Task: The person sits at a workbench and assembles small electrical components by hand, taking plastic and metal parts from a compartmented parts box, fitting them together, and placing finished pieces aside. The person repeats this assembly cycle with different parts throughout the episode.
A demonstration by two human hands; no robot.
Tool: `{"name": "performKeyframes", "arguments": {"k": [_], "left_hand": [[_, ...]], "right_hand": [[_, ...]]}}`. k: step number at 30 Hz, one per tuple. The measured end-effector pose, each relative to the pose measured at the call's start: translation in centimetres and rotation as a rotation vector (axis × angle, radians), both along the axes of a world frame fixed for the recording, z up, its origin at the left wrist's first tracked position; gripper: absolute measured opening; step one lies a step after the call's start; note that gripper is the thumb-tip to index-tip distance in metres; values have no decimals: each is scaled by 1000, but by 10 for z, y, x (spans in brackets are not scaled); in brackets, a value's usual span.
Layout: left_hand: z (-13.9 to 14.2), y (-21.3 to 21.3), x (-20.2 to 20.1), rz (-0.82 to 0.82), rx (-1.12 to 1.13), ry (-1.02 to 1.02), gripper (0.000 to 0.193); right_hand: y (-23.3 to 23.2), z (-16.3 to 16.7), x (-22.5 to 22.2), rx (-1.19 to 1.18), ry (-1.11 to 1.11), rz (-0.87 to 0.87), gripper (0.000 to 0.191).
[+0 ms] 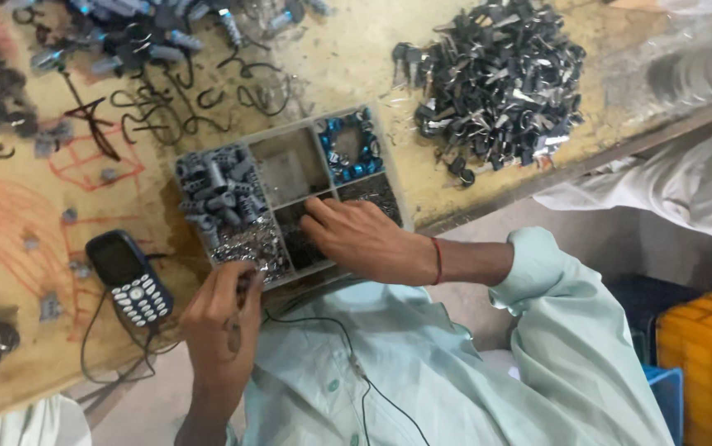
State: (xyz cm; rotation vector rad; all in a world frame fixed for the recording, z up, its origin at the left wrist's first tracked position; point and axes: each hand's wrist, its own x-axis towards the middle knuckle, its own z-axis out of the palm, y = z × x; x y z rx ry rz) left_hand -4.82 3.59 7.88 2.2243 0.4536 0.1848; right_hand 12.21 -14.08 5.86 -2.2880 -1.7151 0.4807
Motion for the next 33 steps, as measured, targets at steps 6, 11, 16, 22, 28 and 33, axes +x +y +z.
{"name": "performKeyframes", "arguments": {"k": [6,11,16,22,28,33], "left_hand": [[-37,-9,-11,21,57,-82,11],[-76,-2,-8,262,-776,159,14],[-83,-8,2,183,-1136,107,17],[-61,-35,13,179,-501,-108,13],[-61,-36,26,212,-1291,-99,17],[-55,-47,23,194,-1366,-180,19]], "right_hand": [[-15,3,4,239,243,-165,29],[-21,-1,1,373,629,-345,17],[-24,-1,-9,484,765,-382,17],[-30,-1,-15,441,862,-374,13],[-23,-8,-33,452,1427,-569,6],[-24,-14,-35,505,1220,-498,6]]}}
